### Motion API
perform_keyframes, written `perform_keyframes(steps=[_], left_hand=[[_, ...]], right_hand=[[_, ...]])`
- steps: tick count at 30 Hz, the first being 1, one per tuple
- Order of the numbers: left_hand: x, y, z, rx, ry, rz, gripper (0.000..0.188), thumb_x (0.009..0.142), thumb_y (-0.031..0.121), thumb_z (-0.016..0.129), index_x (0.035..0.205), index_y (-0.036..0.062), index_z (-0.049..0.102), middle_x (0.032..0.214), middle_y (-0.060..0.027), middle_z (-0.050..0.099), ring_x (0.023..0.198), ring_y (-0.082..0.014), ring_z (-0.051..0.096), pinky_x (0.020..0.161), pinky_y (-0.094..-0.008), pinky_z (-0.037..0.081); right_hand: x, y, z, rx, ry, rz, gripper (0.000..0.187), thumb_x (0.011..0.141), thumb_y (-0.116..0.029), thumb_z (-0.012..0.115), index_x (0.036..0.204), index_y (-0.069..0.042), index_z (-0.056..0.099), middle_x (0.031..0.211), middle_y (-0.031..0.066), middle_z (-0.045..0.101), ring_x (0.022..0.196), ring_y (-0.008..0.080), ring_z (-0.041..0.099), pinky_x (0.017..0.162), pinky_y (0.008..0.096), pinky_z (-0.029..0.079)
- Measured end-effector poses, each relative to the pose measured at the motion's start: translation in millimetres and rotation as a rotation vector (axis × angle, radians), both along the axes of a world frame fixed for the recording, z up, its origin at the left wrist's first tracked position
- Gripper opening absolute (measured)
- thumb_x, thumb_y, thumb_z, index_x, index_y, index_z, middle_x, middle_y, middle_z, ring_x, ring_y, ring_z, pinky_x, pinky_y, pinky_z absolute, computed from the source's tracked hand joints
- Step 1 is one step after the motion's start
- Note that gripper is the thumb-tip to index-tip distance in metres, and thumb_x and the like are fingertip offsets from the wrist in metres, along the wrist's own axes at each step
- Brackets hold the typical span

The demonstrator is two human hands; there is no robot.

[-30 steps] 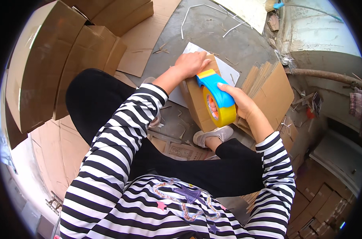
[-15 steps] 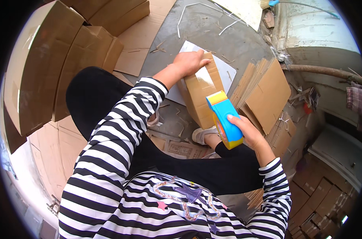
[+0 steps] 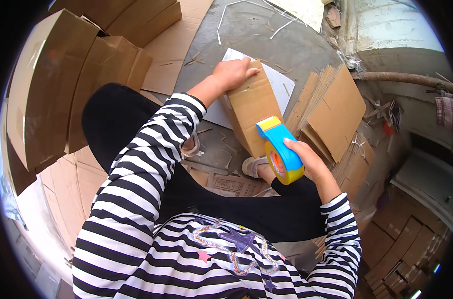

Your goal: Folding and taping cardboard boxes for packaging.

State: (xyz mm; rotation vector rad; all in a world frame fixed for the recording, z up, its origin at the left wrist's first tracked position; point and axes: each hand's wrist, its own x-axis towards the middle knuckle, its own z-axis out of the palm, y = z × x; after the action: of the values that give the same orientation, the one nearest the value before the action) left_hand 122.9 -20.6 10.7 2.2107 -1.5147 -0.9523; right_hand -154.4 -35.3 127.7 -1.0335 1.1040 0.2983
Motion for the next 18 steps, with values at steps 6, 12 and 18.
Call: perform_keyframes(steps=[6,12,18], left_hand=[[-57.9,6.1,-26.0,-0.546,-0.572,-0.213,0.057,0.09,0.044,0.039,0.135,0.0088,0.036,0.141,-0.0117,0.033,0.134,-0.0224,0.023,0.108,-0.0469,0.014],[-78.8,12.9,-27.1,-0.556,-0.396,-0.373,0.063,0.088,0.048,0.037,0.136,0.0071,0.034,0.143,-0.0101,0.03,0.135,-0.0233,0.021,0.11,-0.0453,0.007],[-85.0,14.6,-22.0,-0.529,-0.401,-0.407,0.066,0.087,0.051,0.037,0.136,0.0069,0.033,0.144,-0.0125,0.028,0.135,-0.0259,0.02,0.11,-0.0465,0.007]], right_hand=[[12.1,-5.5,-3.9,0.148,0.093,0.009,0.045,0.085,-0.04,0.054,0.096,0.004,0.055,0.078,0.0138,0.061,0.062,0.0214,0.062,0.061,0.0315,0.052],[18.7,-19.3,-4.4,0.23,0.135,0.042,0.046,0.084,-0.037,0.054,0.099,0.006,0.054,0.081,0.0162,0.063,0.068,0.0237,0.064,0.064,0.033,0.054],[0.2,-17.6,-29.5,0.186,0.121,0.034,0.052,0.083,-0.045,0.054,0.093,0.006,0.055,0.072,0.0177,0.062,0.059,0.0251,0.063,0.056,0.034,0.054]])
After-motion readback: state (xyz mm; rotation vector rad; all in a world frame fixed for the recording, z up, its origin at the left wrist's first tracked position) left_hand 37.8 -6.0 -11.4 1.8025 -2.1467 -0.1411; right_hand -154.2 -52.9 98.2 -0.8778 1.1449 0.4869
